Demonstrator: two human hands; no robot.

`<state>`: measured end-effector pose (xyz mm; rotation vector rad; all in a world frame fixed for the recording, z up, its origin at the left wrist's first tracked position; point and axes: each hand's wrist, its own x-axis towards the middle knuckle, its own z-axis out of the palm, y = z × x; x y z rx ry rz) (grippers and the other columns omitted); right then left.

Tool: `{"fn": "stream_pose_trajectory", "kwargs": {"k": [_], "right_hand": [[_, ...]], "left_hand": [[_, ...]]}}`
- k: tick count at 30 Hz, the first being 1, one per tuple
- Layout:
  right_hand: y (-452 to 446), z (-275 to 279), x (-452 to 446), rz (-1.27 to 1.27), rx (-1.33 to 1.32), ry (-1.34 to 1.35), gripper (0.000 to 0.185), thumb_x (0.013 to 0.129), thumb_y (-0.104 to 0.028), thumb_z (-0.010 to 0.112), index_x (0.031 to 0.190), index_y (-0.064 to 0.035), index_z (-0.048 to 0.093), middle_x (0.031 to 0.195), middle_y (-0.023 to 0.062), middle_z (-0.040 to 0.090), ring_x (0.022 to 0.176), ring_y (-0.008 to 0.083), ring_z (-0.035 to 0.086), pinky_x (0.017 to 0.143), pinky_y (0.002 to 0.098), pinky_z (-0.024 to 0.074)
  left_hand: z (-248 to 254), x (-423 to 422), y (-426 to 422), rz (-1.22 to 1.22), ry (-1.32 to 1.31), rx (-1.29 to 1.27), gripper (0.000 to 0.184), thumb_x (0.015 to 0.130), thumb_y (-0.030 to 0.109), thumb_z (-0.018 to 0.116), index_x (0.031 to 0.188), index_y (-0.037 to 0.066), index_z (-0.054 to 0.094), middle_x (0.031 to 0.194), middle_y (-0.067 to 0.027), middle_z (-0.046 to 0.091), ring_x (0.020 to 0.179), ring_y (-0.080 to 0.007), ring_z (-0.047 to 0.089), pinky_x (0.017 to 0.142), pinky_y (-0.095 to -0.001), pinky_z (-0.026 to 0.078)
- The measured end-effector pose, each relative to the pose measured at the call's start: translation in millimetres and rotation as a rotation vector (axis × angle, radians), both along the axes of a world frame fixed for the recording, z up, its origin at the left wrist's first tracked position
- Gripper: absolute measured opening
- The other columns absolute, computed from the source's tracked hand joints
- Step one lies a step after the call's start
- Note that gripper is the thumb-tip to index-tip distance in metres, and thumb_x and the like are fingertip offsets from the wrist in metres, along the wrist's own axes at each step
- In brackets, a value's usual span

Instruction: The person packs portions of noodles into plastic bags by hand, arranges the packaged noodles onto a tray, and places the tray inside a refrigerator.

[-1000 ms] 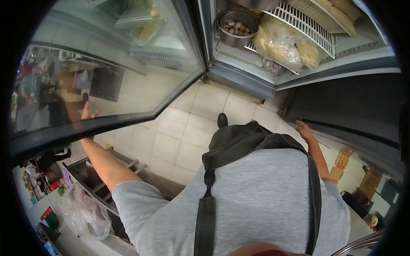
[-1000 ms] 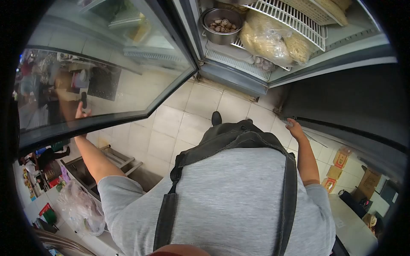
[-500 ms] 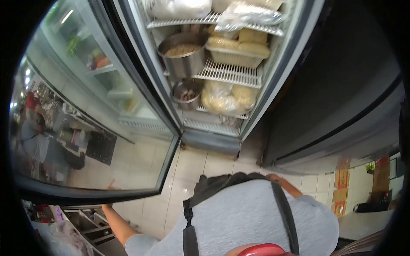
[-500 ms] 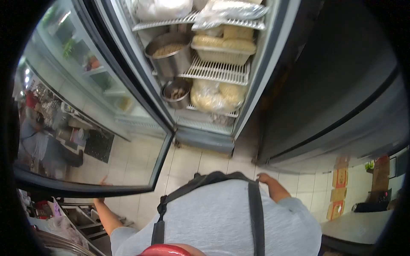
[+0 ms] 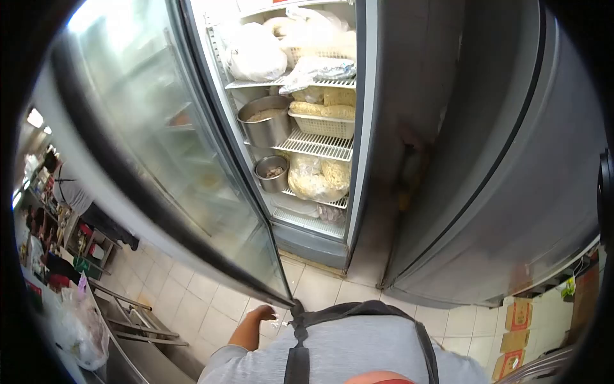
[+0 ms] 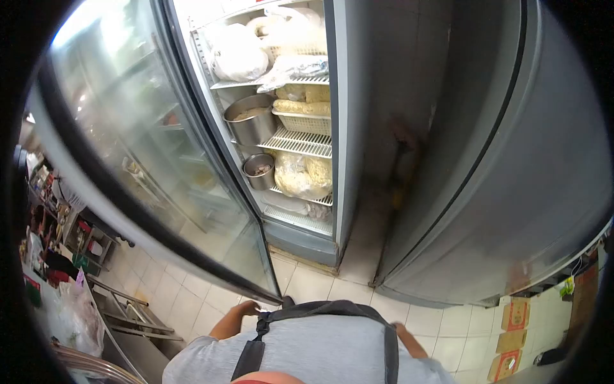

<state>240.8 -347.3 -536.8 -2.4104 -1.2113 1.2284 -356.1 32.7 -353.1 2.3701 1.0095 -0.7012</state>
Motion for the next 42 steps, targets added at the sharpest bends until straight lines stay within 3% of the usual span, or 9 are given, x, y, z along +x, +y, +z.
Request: {"fn": "stream_pose_trajectory", "kwargs": {"k": [7, 13, 18, 22, 28, 32, 35, 38, 42], "right_hand": [[27.4, 44.7, -5.7, 0.172, -0.058, 0.020, 0.071, 0.083, -0.043, 0.069, 0.138, -0.0003, 0.052, 0.128, 0.0251, 0.061, 0.121, 0.0352, 0.058, 0.102, 0.0422, 0.0457], [158.6, 128.5, -57.7, 0.563, 0.279, 0.082, 0.078, 0.086, -0.048, 0.070, 0.142, 0.0006, 0.047, 0.134, 0.0265, 0.057, 0.125, 0.0349, 0.055, 0.104, 0.0429, 0.0437], [292.7, 452.9, -161.4, 0.611, 0.639, 0.530, 0.070, 0.097, -0.040, 0.064, 0.154, -0.0104, 0.035, 0.153, 0.0149, 0.043, 0.132, 0.0257, 0.050, 0.111, 0.0400, 0.0393], [375.4, 586.3, -196.5, 0.710, 0.641, 0.788, 0.070, 0.097, -0.031, 0.065, 0.155, -0.0092, 0.032, 0.156, 0.0113, 0.040, 0.138, 0.0279, 0.046, 0.114, 0.0423, 0.0366], [455.7, 615.5, -212.8, 0.768, 0.588, 0.970, 0.070, 0.096, -0.025, 0.065, 0.155, -0.0077, 0.033, 0.155, 0.0129, 0.041, 0.132, 0.0288, 0.052, 0.110, 0.0391, 0.0407], [475.8, 616.0, -207.2, 0.672, 0.418, 0.749, 0.081, 0.093, -0.028, 0.069, 0.158, -0.0075, 0.025, 0.158, 0.0179, 0.035, 0.132, 0.0316, 0.053, 0.107, 0.0415, 0.0443], [496.8, 602.9, -179.1, 0.731, 0.153, 0.685, 0.085, 0.093, -0.029, 0.069, 0.159, -0.0088, 0.020, 0.160, 0.0180, 0.032, 0.132, 0.0326, 0.053, 0.106, 0.0413, 0.0445], [494.1, 606.5, -187.2, 0.623, 0.303, 0.663, 0.083, 0.096, -0.030, 0.066, 0.160, -0.0083, 0.017, 0.161, 0.0157, 0.031, 0.132, 0.0310, 0.053, 0.105, 0.0388, 0.0450], [498.7, 605.7, -192.0, 0.552, 0.248, 0.658, 0.083, 0.097, -0.031, 0.064, 0.161, -0.0087, 0.015, 0.161, 0.0146, 0.030, 0.132, 0.0315, 0.053, 0.106, 0.0410, 0.0430]], "left_hand": [[44.4, 133.8, -24.7, 0.017, -0.179, -0.108, 0.052, 0.082, 0.038, 0.072, 0.127, 0.011, 0.067, 0.124, -0.0177, 0.067, 0.116, -0.0363, 0.062, 0.100, -0.0429, 0.049], [56.5, 156.4, -21.2, -0.135, -0.117, 0.032, 0.053, 0.081, 0.031, 0.071, 0.130, 0.012, 0.065, 0.126, -0.0175, 0.066, 0.119, -0.0356, 0.061, 0.101, -0.0439, 0.049], [39.2, 143.5, -7.7, -0.093, -0.223, -0.131, 0.055, 0.081, 0.032, 0.072, 0.131, 0.013, 0.064, 0.123, -0.0179, 0.068, 0.116, -0.0363, 0.062, 0.099, -0.0441, 0.049], [9.8, 73.8, 30.6, 0.130, -0.368, -0.213, 0.053, 0.079, 0.032, 0.073, 0.129, 0.015, 0.067, 0.115, -0.0175, 0.071, 0.111, -0.0349, 0.066, 0.096, -0.0420, 0.051], [-42.1, -120.0, 55.0, 0.946, -0.498, 0.018, 0.039, 0.079, 0.029, 0.072, 0.113, 0.011, 0.074, 0.114, -0.0181, 0.071, 0.109, -0.0350, 0.066, 0.096, -0.0413, 0.052], [-53.7, -246.0, 57.5, 0.461, 0.336, -0.116, 0.041, 0.086, 0.033, 0.062, 0.118, 0.010, 0.072, 0.129, -0.0172, 0.064, 0.121, -0.0335, 0.061, 0.102, -0.0412, 0.048], [-48.8, -302.4, 60.7, 0.652, 0.339, -0.249, 0.040, 0.085, 0.031, 0.062, 0.117, 0.009, 0.072, 0.127, -0.0183, 0.065, 0.118, -0.0344, 0.062, 0.100, -0.0409, 0.049], [-49.4, -323.6, 95.1, 0.679, 0.321, -0.282, 0.039, 0.083, 0.029, 0.063, 0.116, 0.009, 0.073, 0.124, -0.0193, 0.067, 0.116, -0.0353, 0.063, 0.098, -0.0405, 0.050], [-42.8, -312.3, 164.6, 0.730, -0.119, 0.067, 0.039, 0.078, 0.028, 0.067, 0.112, 0.008, 0.074, 0.114, -0.0188, 0.071, 0.107, -0.0369, 0.067, 0.095, -0.0414, 0.052]]}}
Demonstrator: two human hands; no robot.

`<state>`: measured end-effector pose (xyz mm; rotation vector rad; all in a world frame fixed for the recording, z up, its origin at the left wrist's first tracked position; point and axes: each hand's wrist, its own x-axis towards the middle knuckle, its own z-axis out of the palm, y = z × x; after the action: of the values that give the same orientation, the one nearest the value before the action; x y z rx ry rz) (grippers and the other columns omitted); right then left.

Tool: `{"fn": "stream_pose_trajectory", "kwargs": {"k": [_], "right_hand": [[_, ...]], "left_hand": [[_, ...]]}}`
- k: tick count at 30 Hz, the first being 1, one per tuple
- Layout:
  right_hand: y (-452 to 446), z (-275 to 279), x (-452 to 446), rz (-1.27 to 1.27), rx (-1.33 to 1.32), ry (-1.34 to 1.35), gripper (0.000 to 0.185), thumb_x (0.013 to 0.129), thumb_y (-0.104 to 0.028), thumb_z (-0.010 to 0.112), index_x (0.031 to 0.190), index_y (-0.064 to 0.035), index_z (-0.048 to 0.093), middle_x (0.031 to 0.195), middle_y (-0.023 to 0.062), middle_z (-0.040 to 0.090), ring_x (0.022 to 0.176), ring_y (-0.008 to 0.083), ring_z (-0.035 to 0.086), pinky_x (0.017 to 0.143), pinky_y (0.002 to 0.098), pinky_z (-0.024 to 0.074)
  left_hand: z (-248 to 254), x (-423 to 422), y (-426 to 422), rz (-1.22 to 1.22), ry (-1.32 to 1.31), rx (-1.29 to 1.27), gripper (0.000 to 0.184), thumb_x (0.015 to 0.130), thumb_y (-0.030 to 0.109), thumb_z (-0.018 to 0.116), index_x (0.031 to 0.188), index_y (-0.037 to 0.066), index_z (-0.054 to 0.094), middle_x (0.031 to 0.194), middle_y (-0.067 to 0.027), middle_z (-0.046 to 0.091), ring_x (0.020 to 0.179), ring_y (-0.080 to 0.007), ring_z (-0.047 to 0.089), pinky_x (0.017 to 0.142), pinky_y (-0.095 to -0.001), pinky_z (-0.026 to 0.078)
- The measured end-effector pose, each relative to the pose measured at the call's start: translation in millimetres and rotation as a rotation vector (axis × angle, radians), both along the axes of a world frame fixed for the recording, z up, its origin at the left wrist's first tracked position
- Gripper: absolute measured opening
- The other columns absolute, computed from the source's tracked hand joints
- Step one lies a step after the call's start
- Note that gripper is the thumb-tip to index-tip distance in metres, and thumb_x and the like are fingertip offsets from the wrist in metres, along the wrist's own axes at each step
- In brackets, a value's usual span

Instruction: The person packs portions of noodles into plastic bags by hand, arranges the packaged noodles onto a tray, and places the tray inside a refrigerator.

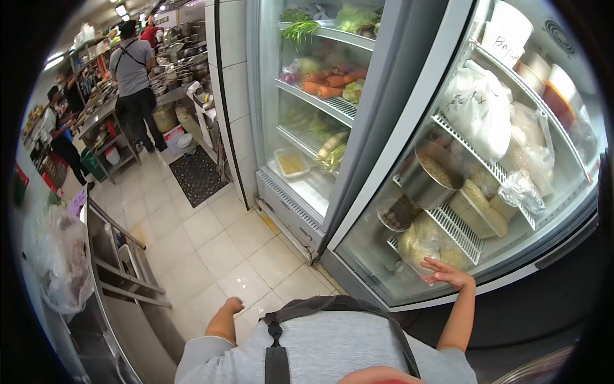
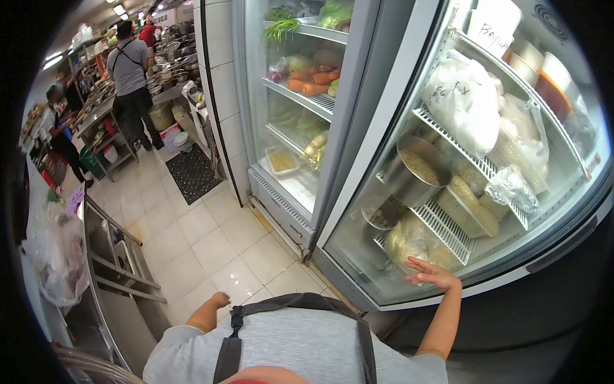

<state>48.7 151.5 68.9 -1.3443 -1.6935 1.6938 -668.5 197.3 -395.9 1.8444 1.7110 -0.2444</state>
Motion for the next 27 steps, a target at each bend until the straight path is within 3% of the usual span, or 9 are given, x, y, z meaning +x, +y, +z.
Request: {"fn": "stream_pose_trajectory", "kwargs": {"k": [2, 5, 8, 12, 15, 16, 21, 24, 27], "right_hand": [[2.5, -6.1, 1.3, -0.065, -0.044, 0.033, 0.080, 0.099, -0.030, 0.062, 0.161, -0.0106, 0.015, 0.159, 0.0150, 0.034, 0.130, 0.0331, 0.054, 0.106, 0.0455, 0.0445], [11.6, -47.0, -10.2, -0.294, -0.291, 0.230, 0.081, 0.097, -0.029, 0.065, 0.160, -0.0129, 0.017, 0.157, 0.0180, 0.036, 0.129, 0.0402, 0.053, 0.104, 0.0550, 0.0467], [21.7, -167.4, 10.0, -0.532, -0.585, 0.052, 0.062, 0.097, -0.024, 0.065, 0.150, -0.0119, 0.037, 0.135, 0.0158, 0.056, 0.119, 0.0383, 0.061, 0.097, 0.0544, 0.0523], [65.3, -326.3, 5.8, -0.682, -0.695, -0.655, 0.053, 0.095, -0.019, 0.064, 0.143, -0.0069, 0.047, 0.130, 0.0157, 0.059, 0.112, 0.0395, 0.061, 0.099, 0.0534, 0.0478], [175.8, -381.0, -78.7, -0.402, -0.442, -0.831, 0.049, 0.096, -0.021, 0.062, 0.141, -0.0056, 0.050, 0.123, 0.0146, 0.062, 0.107, 0.0357, 0.061, 0.095, 0.0491, 0.0486], [219.1, -391.2, -117.9, -0.266, -0.333, -0.864, 0.048, 0.096, -0.022, 0.061, 0.140, -0.0052, 0.051, 0.121, 0.0142, 0.063, 0.105, 0.0345, 0.061, 0.093, 0.0477, 0.0489], [432.4, -413.5, -335.7, 0.251, 0.196, -0.912, 0.044, 0.098, -0.026, 0.058, 0.136, -0.0030, 0.056, 0.111, 0.0123, 0.067, 0.096, 0.0282, 0.062, 0.086, 0.0405, 0.0504], [565.9, -381.8, -482.4, 0.394, 0.478, -0.888, 0.044, 0.099, -0.028, 0.056, 0.133, -0.0016, 0.059, 0.105, 0.0112, 0.069, 0.090, 0.0245, 0.063, 0.081, 0.0362, 0.0512], [670.9, -340.5, -652.4, 0.329, 0.369, -0.326, 0.044, 0.096, -0.024, 0.062, 0.136, -0.0068, 0.057, 0.109, 0.0066, 0.067, 0.089, 0.0156, 0.060, 0.072, 0.0311, 0.0503]], "left_hand": [[13.9, 14.0, 35.9, 0.144, -0.280, 0.136, 0.039, 0.079, 0.031, 0.074, 0.112, 0.009, 0.075, 0.105, -0.0163, 0.074, 0.098, -0.0293, 0.071, 0.088, -0.0393, 0.055], [46.8, 27.3, 87.9, 0.134, -0.408, 0.143, 0.044, 0.079, 0.029, 0.072, 0.118, 0.008, 0.072, 0.107, -0.0183, 0.073, 0.103, -0.0337, 0.069, 0.092, -0.0403, 0.054], [75.5, 5.5, 126.6, 0.254, -0.604, 0.079, 0.048, 0.077, 0.021, 0.078, 0.122, 0.008, 0.069, 0.104, -0.0146, 0.074, 0.098, -0.0255, 0.070, 0.091, -0.0357, 0.054], [60.5, -91.2, 129.1, 0.416, -0.587, 0.146, 0.041, 0.070, 0.014, 0.080, 0.111, 0.010, 0.074, 0.099, -0.0091, 0.076, 0.096, -0.0232, 0.071, 0.087, -0.0355, 0.056], [62.1, -181.1, 73.4, 0.591, -0.090, 0.056, 0.015, 0.075, 0.010, 0.069, 0.087, 0.011, 0.078, 0.098, -0.0178, 0.073, 0.093, -0.0333, 0.070, 0.083, -0.0426, 0.056], [37.6, -215.2, 53.6, 0.678, 0.080, 0.089, 0.017, 0.076, 0.012, 0.068, 0.090, 0.009, 0.077, 0.101, -0.0197, 0.072, 0.095, -0.0370, 0.069, 0.085, -0.0447, 0.056], [108.5, -276.8, -27.2, 1.344, 0.158, -0.103, 0.022, 0.088, 0.011, 0.060, 0.101, 0.001, 0.074, 0.112, -0.0205, 0.071, 0.110, -0.0376, 0.066, 0.093, -0.0449, 0.054], [112.8, -268.7, -17.4, 1.407, 0.099, -0.003, 0.018, 0.086, 0.014, 0.060, 0.092, 0.003, 0.074, 0.103, -0.0220, 0.071, 0.100, -0.0389, 0.068, 0.087, -0.0479, 0.055], [82.3, -249.6, 11.4, 1.358, 0.020, 0.164, 0.016, 0.083, 0.017, 0.061, 0.084, 0.007, 0.074, 0.095, -0.0222, 0.071, 0.089, -0.0403, 0.069, 0.079, -0.0497, 0.055]]}}
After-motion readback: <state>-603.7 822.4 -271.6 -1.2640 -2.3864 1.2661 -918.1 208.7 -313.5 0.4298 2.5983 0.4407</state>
